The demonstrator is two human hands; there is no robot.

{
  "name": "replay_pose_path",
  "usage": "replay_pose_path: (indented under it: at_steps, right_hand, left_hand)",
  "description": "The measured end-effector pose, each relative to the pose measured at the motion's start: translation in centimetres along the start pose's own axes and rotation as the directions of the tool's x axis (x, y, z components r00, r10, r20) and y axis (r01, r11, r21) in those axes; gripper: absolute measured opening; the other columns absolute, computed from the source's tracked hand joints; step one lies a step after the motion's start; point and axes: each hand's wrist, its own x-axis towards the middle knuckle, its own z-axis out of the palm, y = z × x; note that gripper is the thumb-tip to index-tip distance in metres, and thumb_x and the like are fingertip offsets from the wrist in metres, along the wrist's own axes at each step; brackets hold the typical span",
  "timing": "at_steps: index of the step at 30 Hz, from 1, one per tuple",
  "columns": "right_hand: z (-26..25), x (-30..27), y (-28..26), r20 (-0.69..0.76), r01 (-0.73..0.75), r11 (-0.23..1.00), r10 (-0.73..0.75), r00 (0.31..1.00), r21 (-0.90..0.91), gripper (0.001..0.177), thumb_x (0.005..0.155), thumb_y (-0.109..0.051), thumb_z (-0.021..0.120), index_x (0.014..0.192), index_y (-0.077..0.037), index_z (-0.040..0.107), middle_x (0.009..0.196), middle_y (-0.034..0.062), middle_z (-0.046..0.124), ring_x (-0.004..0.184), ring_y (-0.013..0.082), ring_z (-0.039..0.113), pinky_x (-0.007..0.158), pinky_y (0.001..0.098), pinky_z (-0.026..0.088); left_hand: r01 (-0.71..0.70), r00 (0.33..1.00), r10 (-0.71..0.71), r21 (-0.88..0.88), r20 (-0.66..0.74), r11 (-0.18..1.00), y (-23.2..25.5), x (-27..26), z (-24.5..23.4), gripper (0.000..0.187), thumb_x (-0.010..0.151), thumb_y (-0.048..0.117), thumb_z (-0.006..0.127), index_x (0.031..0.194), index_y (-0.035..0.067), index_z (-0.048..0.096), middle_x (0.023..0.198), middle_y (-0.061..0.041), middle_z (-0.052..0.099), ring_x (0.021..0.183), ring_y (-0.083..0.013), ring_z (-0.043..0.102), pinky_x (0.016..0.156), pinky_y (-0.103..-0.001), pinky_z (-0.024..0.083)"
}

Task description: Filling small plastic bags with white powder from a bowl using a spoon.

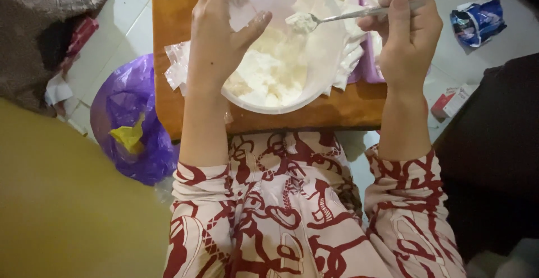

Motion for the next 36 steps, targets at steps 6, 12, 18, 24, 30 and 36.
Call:
replay_pose_path:
  at_steps: [6,12,18,24,30,36]
  right_hand:
    - [0.0,0.4,0.5,-0.059,-0.069,0.997,0.071,0.996,0.040,0.011,0.115,-0.009,0.045,0.116,-0.001,0.053,0.097,0.0095,0.060,0.080,0.0190,0.067,0.079,0.0247,0.058]
    - [-0.1,0.6,0.6,-0.071,-0.065,0.996,0.069,0.995,0.066,0.007,0.115,-0.007,0.046,0.115,-0.002,0.052,0.095,0.0083,0.059,0.080,0.0184,0.067,0.081,0.0257,0.059]
    - [-0.1,0.8,0.9,-0.089,-0.015,0.998,0.021,0.996,0.065,0.011,0.115,-0.010,0.046,0.115,-0.001,0.050,0.098,0.0100,0.055,0.079,0.0224,0.066,0.081,0.0292,0.059]
    - [-0.8,1.0,1.8,-0.092,-0.032,0.992,0.043,0.995,0.119,0.008,0.115,-0.011,0.050,0.117,-0.003,0.050,0.100,0.0083,0.057,0.077,0.0189,0.064,0.081,0.0288,0.062]
    - [-1.1,1.4,1.6,-0.093,-0.044,0.992,0.055,0.994,0.119,0.007,0.116,-0.010,0.048,0.113,-0.005,0.052,0.094,0.0052,0.056,0.074,0.0165,0.063,0.083,0.0303,0.064]
    - [-0.6,1.9,0.9,-0.080,-0.013,0.970,0.033,0.996,0.242,0.010,0.115,-0.017,0.052,0.115,-0.007,0.053,0.097,0.0063,0.061,0.073,0.0144,0.062,0.079,0.0276,0.062]
  left_hand:
    - [0.014,0.997,-0.023,0.106,0.078,0.994,-0.6,0.1,0.3,0.040,0.086,0.017,0.085,0.104,0.001,0.053,0.099,-0.011,0.058,0.089,-0.0278,0.057,0.086,-0.042,0.050]
    - [-0.020,0.974,-0.011,0.136,0.225,0.991,-1.0,0.4,0.4,0.043,0.080,0.017,0.089,0.098,0.004,0.052,0.096,-0.010,0.063,0.085,-0.0252,0.059,0.082,-0.039,0.049]
    - [0.020,0.967,-0.046,0.105,0.251,0.994,-0.8,0.1,0.4,0.041,0.080,0.019,0.085,0.103,0.001,0.055,0.095,-0.010,0.062,0.085,-0.0250,0.057,0.077,-0.037,0.048]
    - [0.024,0.961,-0.058,0.130,0.269,0.991,-0.9,0.1,0.6,0.044,0.077,0.020,0.088,0.102,-0.001,0.058,0.092,-0.010,0.064,0.084,-0.0270,0.060,0.078,-0.038,0.049]
    - [0.044,0.953,-0.078,0.121,0.291,0.992,-0.7,0.2,0.5,0.042,0.075,0.018,0.087,0.102,-0.003,0.061,0.091,-0.010,0.065,0.079,-0.0233,0.059,0.073,-0.034,0.051]
    - [-0.011,0.931,-0.034,0.120,0.364,0.993,-2.2,0.4,1.4,0.042,0.080,0.020,0.086,0.099,-0.004,0.058,0.093,-0.014,0.063,0.081,-0.0283,0.059,0.079,-0.039,0.050]
